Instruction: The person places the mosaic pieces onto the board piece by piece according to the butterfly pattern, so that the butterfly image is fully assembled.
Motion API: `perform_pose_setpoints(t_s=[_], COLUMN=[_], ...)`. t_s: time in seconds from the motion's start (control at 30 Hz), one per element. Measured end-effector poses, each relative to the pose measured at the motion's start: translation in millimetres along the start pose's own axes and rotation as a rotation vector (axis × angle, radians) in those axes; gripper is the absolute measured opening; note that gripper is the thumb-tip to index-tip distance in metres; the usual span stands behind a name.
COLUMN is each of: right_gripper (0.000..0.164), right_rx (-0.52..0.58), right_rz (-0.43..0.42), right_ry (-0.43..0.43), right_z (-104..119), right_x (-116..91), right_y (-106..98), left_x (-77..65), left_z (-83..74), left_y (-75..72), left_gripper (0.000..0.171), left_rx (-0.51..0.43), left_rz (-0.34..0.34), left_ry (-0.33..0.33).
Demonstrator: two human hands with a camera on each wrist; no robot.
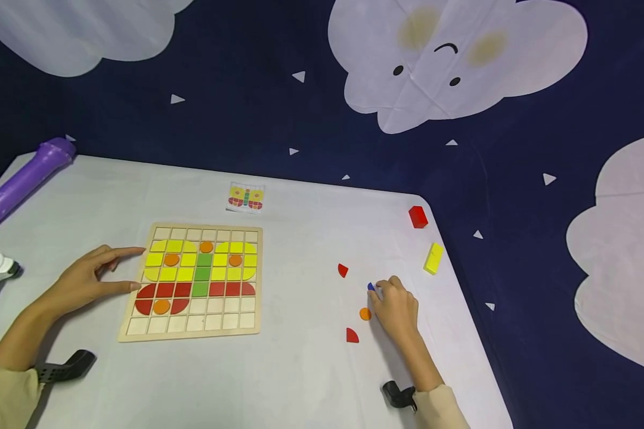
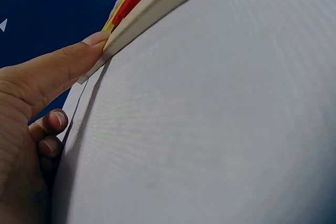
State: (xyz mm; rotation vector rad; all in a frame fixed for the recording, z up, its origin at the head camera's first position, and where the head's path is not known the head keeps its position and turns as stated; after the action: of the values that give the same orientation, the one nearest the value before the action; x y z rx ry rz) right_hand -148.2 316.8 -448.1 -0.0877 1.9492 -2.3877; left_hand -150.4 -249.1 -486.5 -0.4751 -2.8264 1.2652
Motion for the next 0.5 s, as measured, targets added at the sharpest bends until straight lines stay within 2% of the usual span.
perform_pose_setpoints(t_s=[0.3,0.5], right_gripper=[0.014,0.015], right_rx=[0.012,0.026], right_rz=[0.058,0.076], right_ry=[0.005,0.016], right_z=[1,2], right_x=[9,11], right_y=[1,1], left_x=[0.2,0.2], left_z=[0.6,1.4], left_y=[0.1,-0.3], left_gripper=[0.068,0.067], left_rx=[-0.014,-0.011], left_rz=[0.007,0.001], left_ry=[-0.006,-0.003])
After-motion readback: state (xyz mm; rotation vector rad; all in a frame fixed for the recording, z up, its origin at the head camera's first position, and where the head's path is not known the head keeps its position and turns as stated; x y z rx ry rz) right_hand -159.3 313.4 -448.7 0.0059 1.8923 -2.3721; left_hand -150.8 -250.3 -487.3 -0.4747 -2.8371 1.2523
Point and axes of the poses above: each hand's wrist, its own x-axis towards the middle knuckle, its own y-axis out of the palm, z = x × y, the point moved 4 cm from there along x, towards the middle knuckle, and after that the axes turned 12 degrees about z, right-handed, at the moved point
